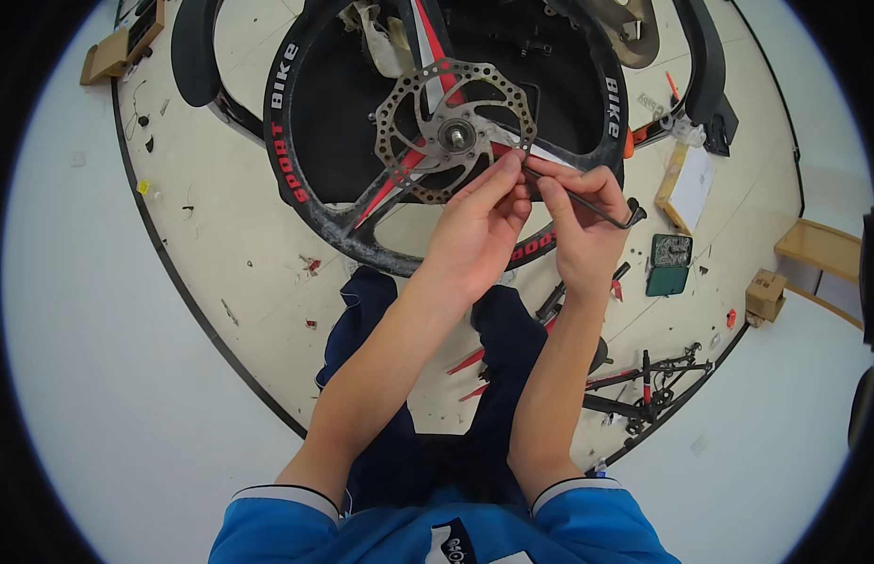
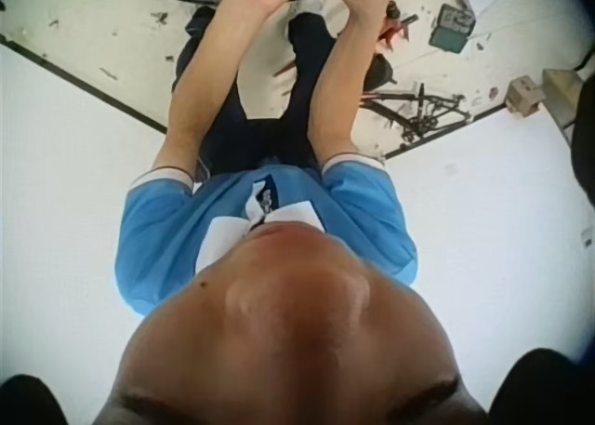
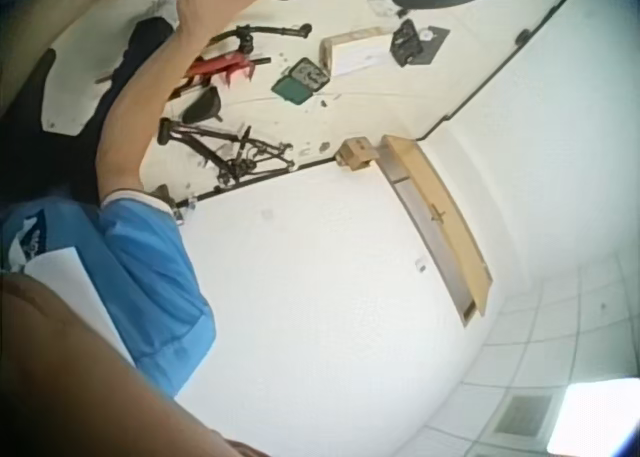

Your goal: The person uses an Allen key to tighten bolts on a bicycle wheel's disc brake rotor. They repeatedly adjust the rotor and tighten the bolts while the wheel remains mounted on a stand.

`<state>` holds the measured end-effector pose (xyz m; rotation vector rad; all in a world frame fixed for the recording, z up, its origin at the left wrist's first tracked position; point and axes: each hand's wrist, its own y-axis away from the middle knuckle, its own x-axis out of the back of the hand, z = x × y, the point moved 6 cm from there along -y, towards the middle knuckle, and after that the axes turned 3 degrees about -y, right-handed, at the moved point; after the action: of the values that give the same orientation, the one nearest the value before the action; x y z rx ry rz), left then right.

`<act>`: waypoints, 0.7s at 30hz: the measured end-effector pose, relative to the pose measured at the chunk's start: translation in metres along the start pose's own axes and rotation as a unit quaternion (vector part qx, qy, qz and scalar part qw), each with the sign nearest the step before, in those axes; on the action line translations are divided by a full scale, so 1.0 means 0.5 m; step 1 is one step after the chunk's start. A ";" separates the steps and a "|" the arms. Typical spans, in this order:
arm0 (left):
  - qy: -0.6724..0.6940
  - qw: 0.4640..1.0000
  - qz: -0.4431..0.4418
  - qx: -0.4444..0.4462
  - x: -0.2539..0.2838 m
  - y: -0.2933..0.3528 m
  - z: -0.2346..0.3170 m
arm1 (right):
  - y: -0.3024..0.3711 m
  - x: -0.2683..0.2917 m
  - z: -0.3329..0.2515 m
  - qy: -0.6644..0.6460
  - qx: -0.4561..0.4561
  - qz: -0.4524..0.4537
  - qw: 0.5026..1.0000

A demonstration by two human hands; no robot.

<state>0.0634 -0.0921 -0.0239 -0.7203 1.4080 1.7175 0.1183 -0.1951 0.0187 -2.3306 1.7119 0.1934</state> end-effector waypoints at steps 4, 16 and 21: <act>0.030 0.999 -0.011 -0.004 -0.004 -0.002 0.006 | 0.004 -0.018 0.005 0.075 -0.003 0.017 0.997; 0.001 0.999 0.039 -0.001 -0.008 0.003 0.004 | 0.004 -0.044 0.010 0.157 0.042 0.046 0.986; -0.012 0.996 0.089 0.017 -0.002 0.008 -0.005 | 0.004 -0.045 0.011 0.183 0.055 0.014 0.982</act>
<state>0.0602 -0.0950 -0.0216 -0.5682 1.5191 1.8281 0.1098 -0.1736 0.0186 -2.3707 1.8587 -0.3384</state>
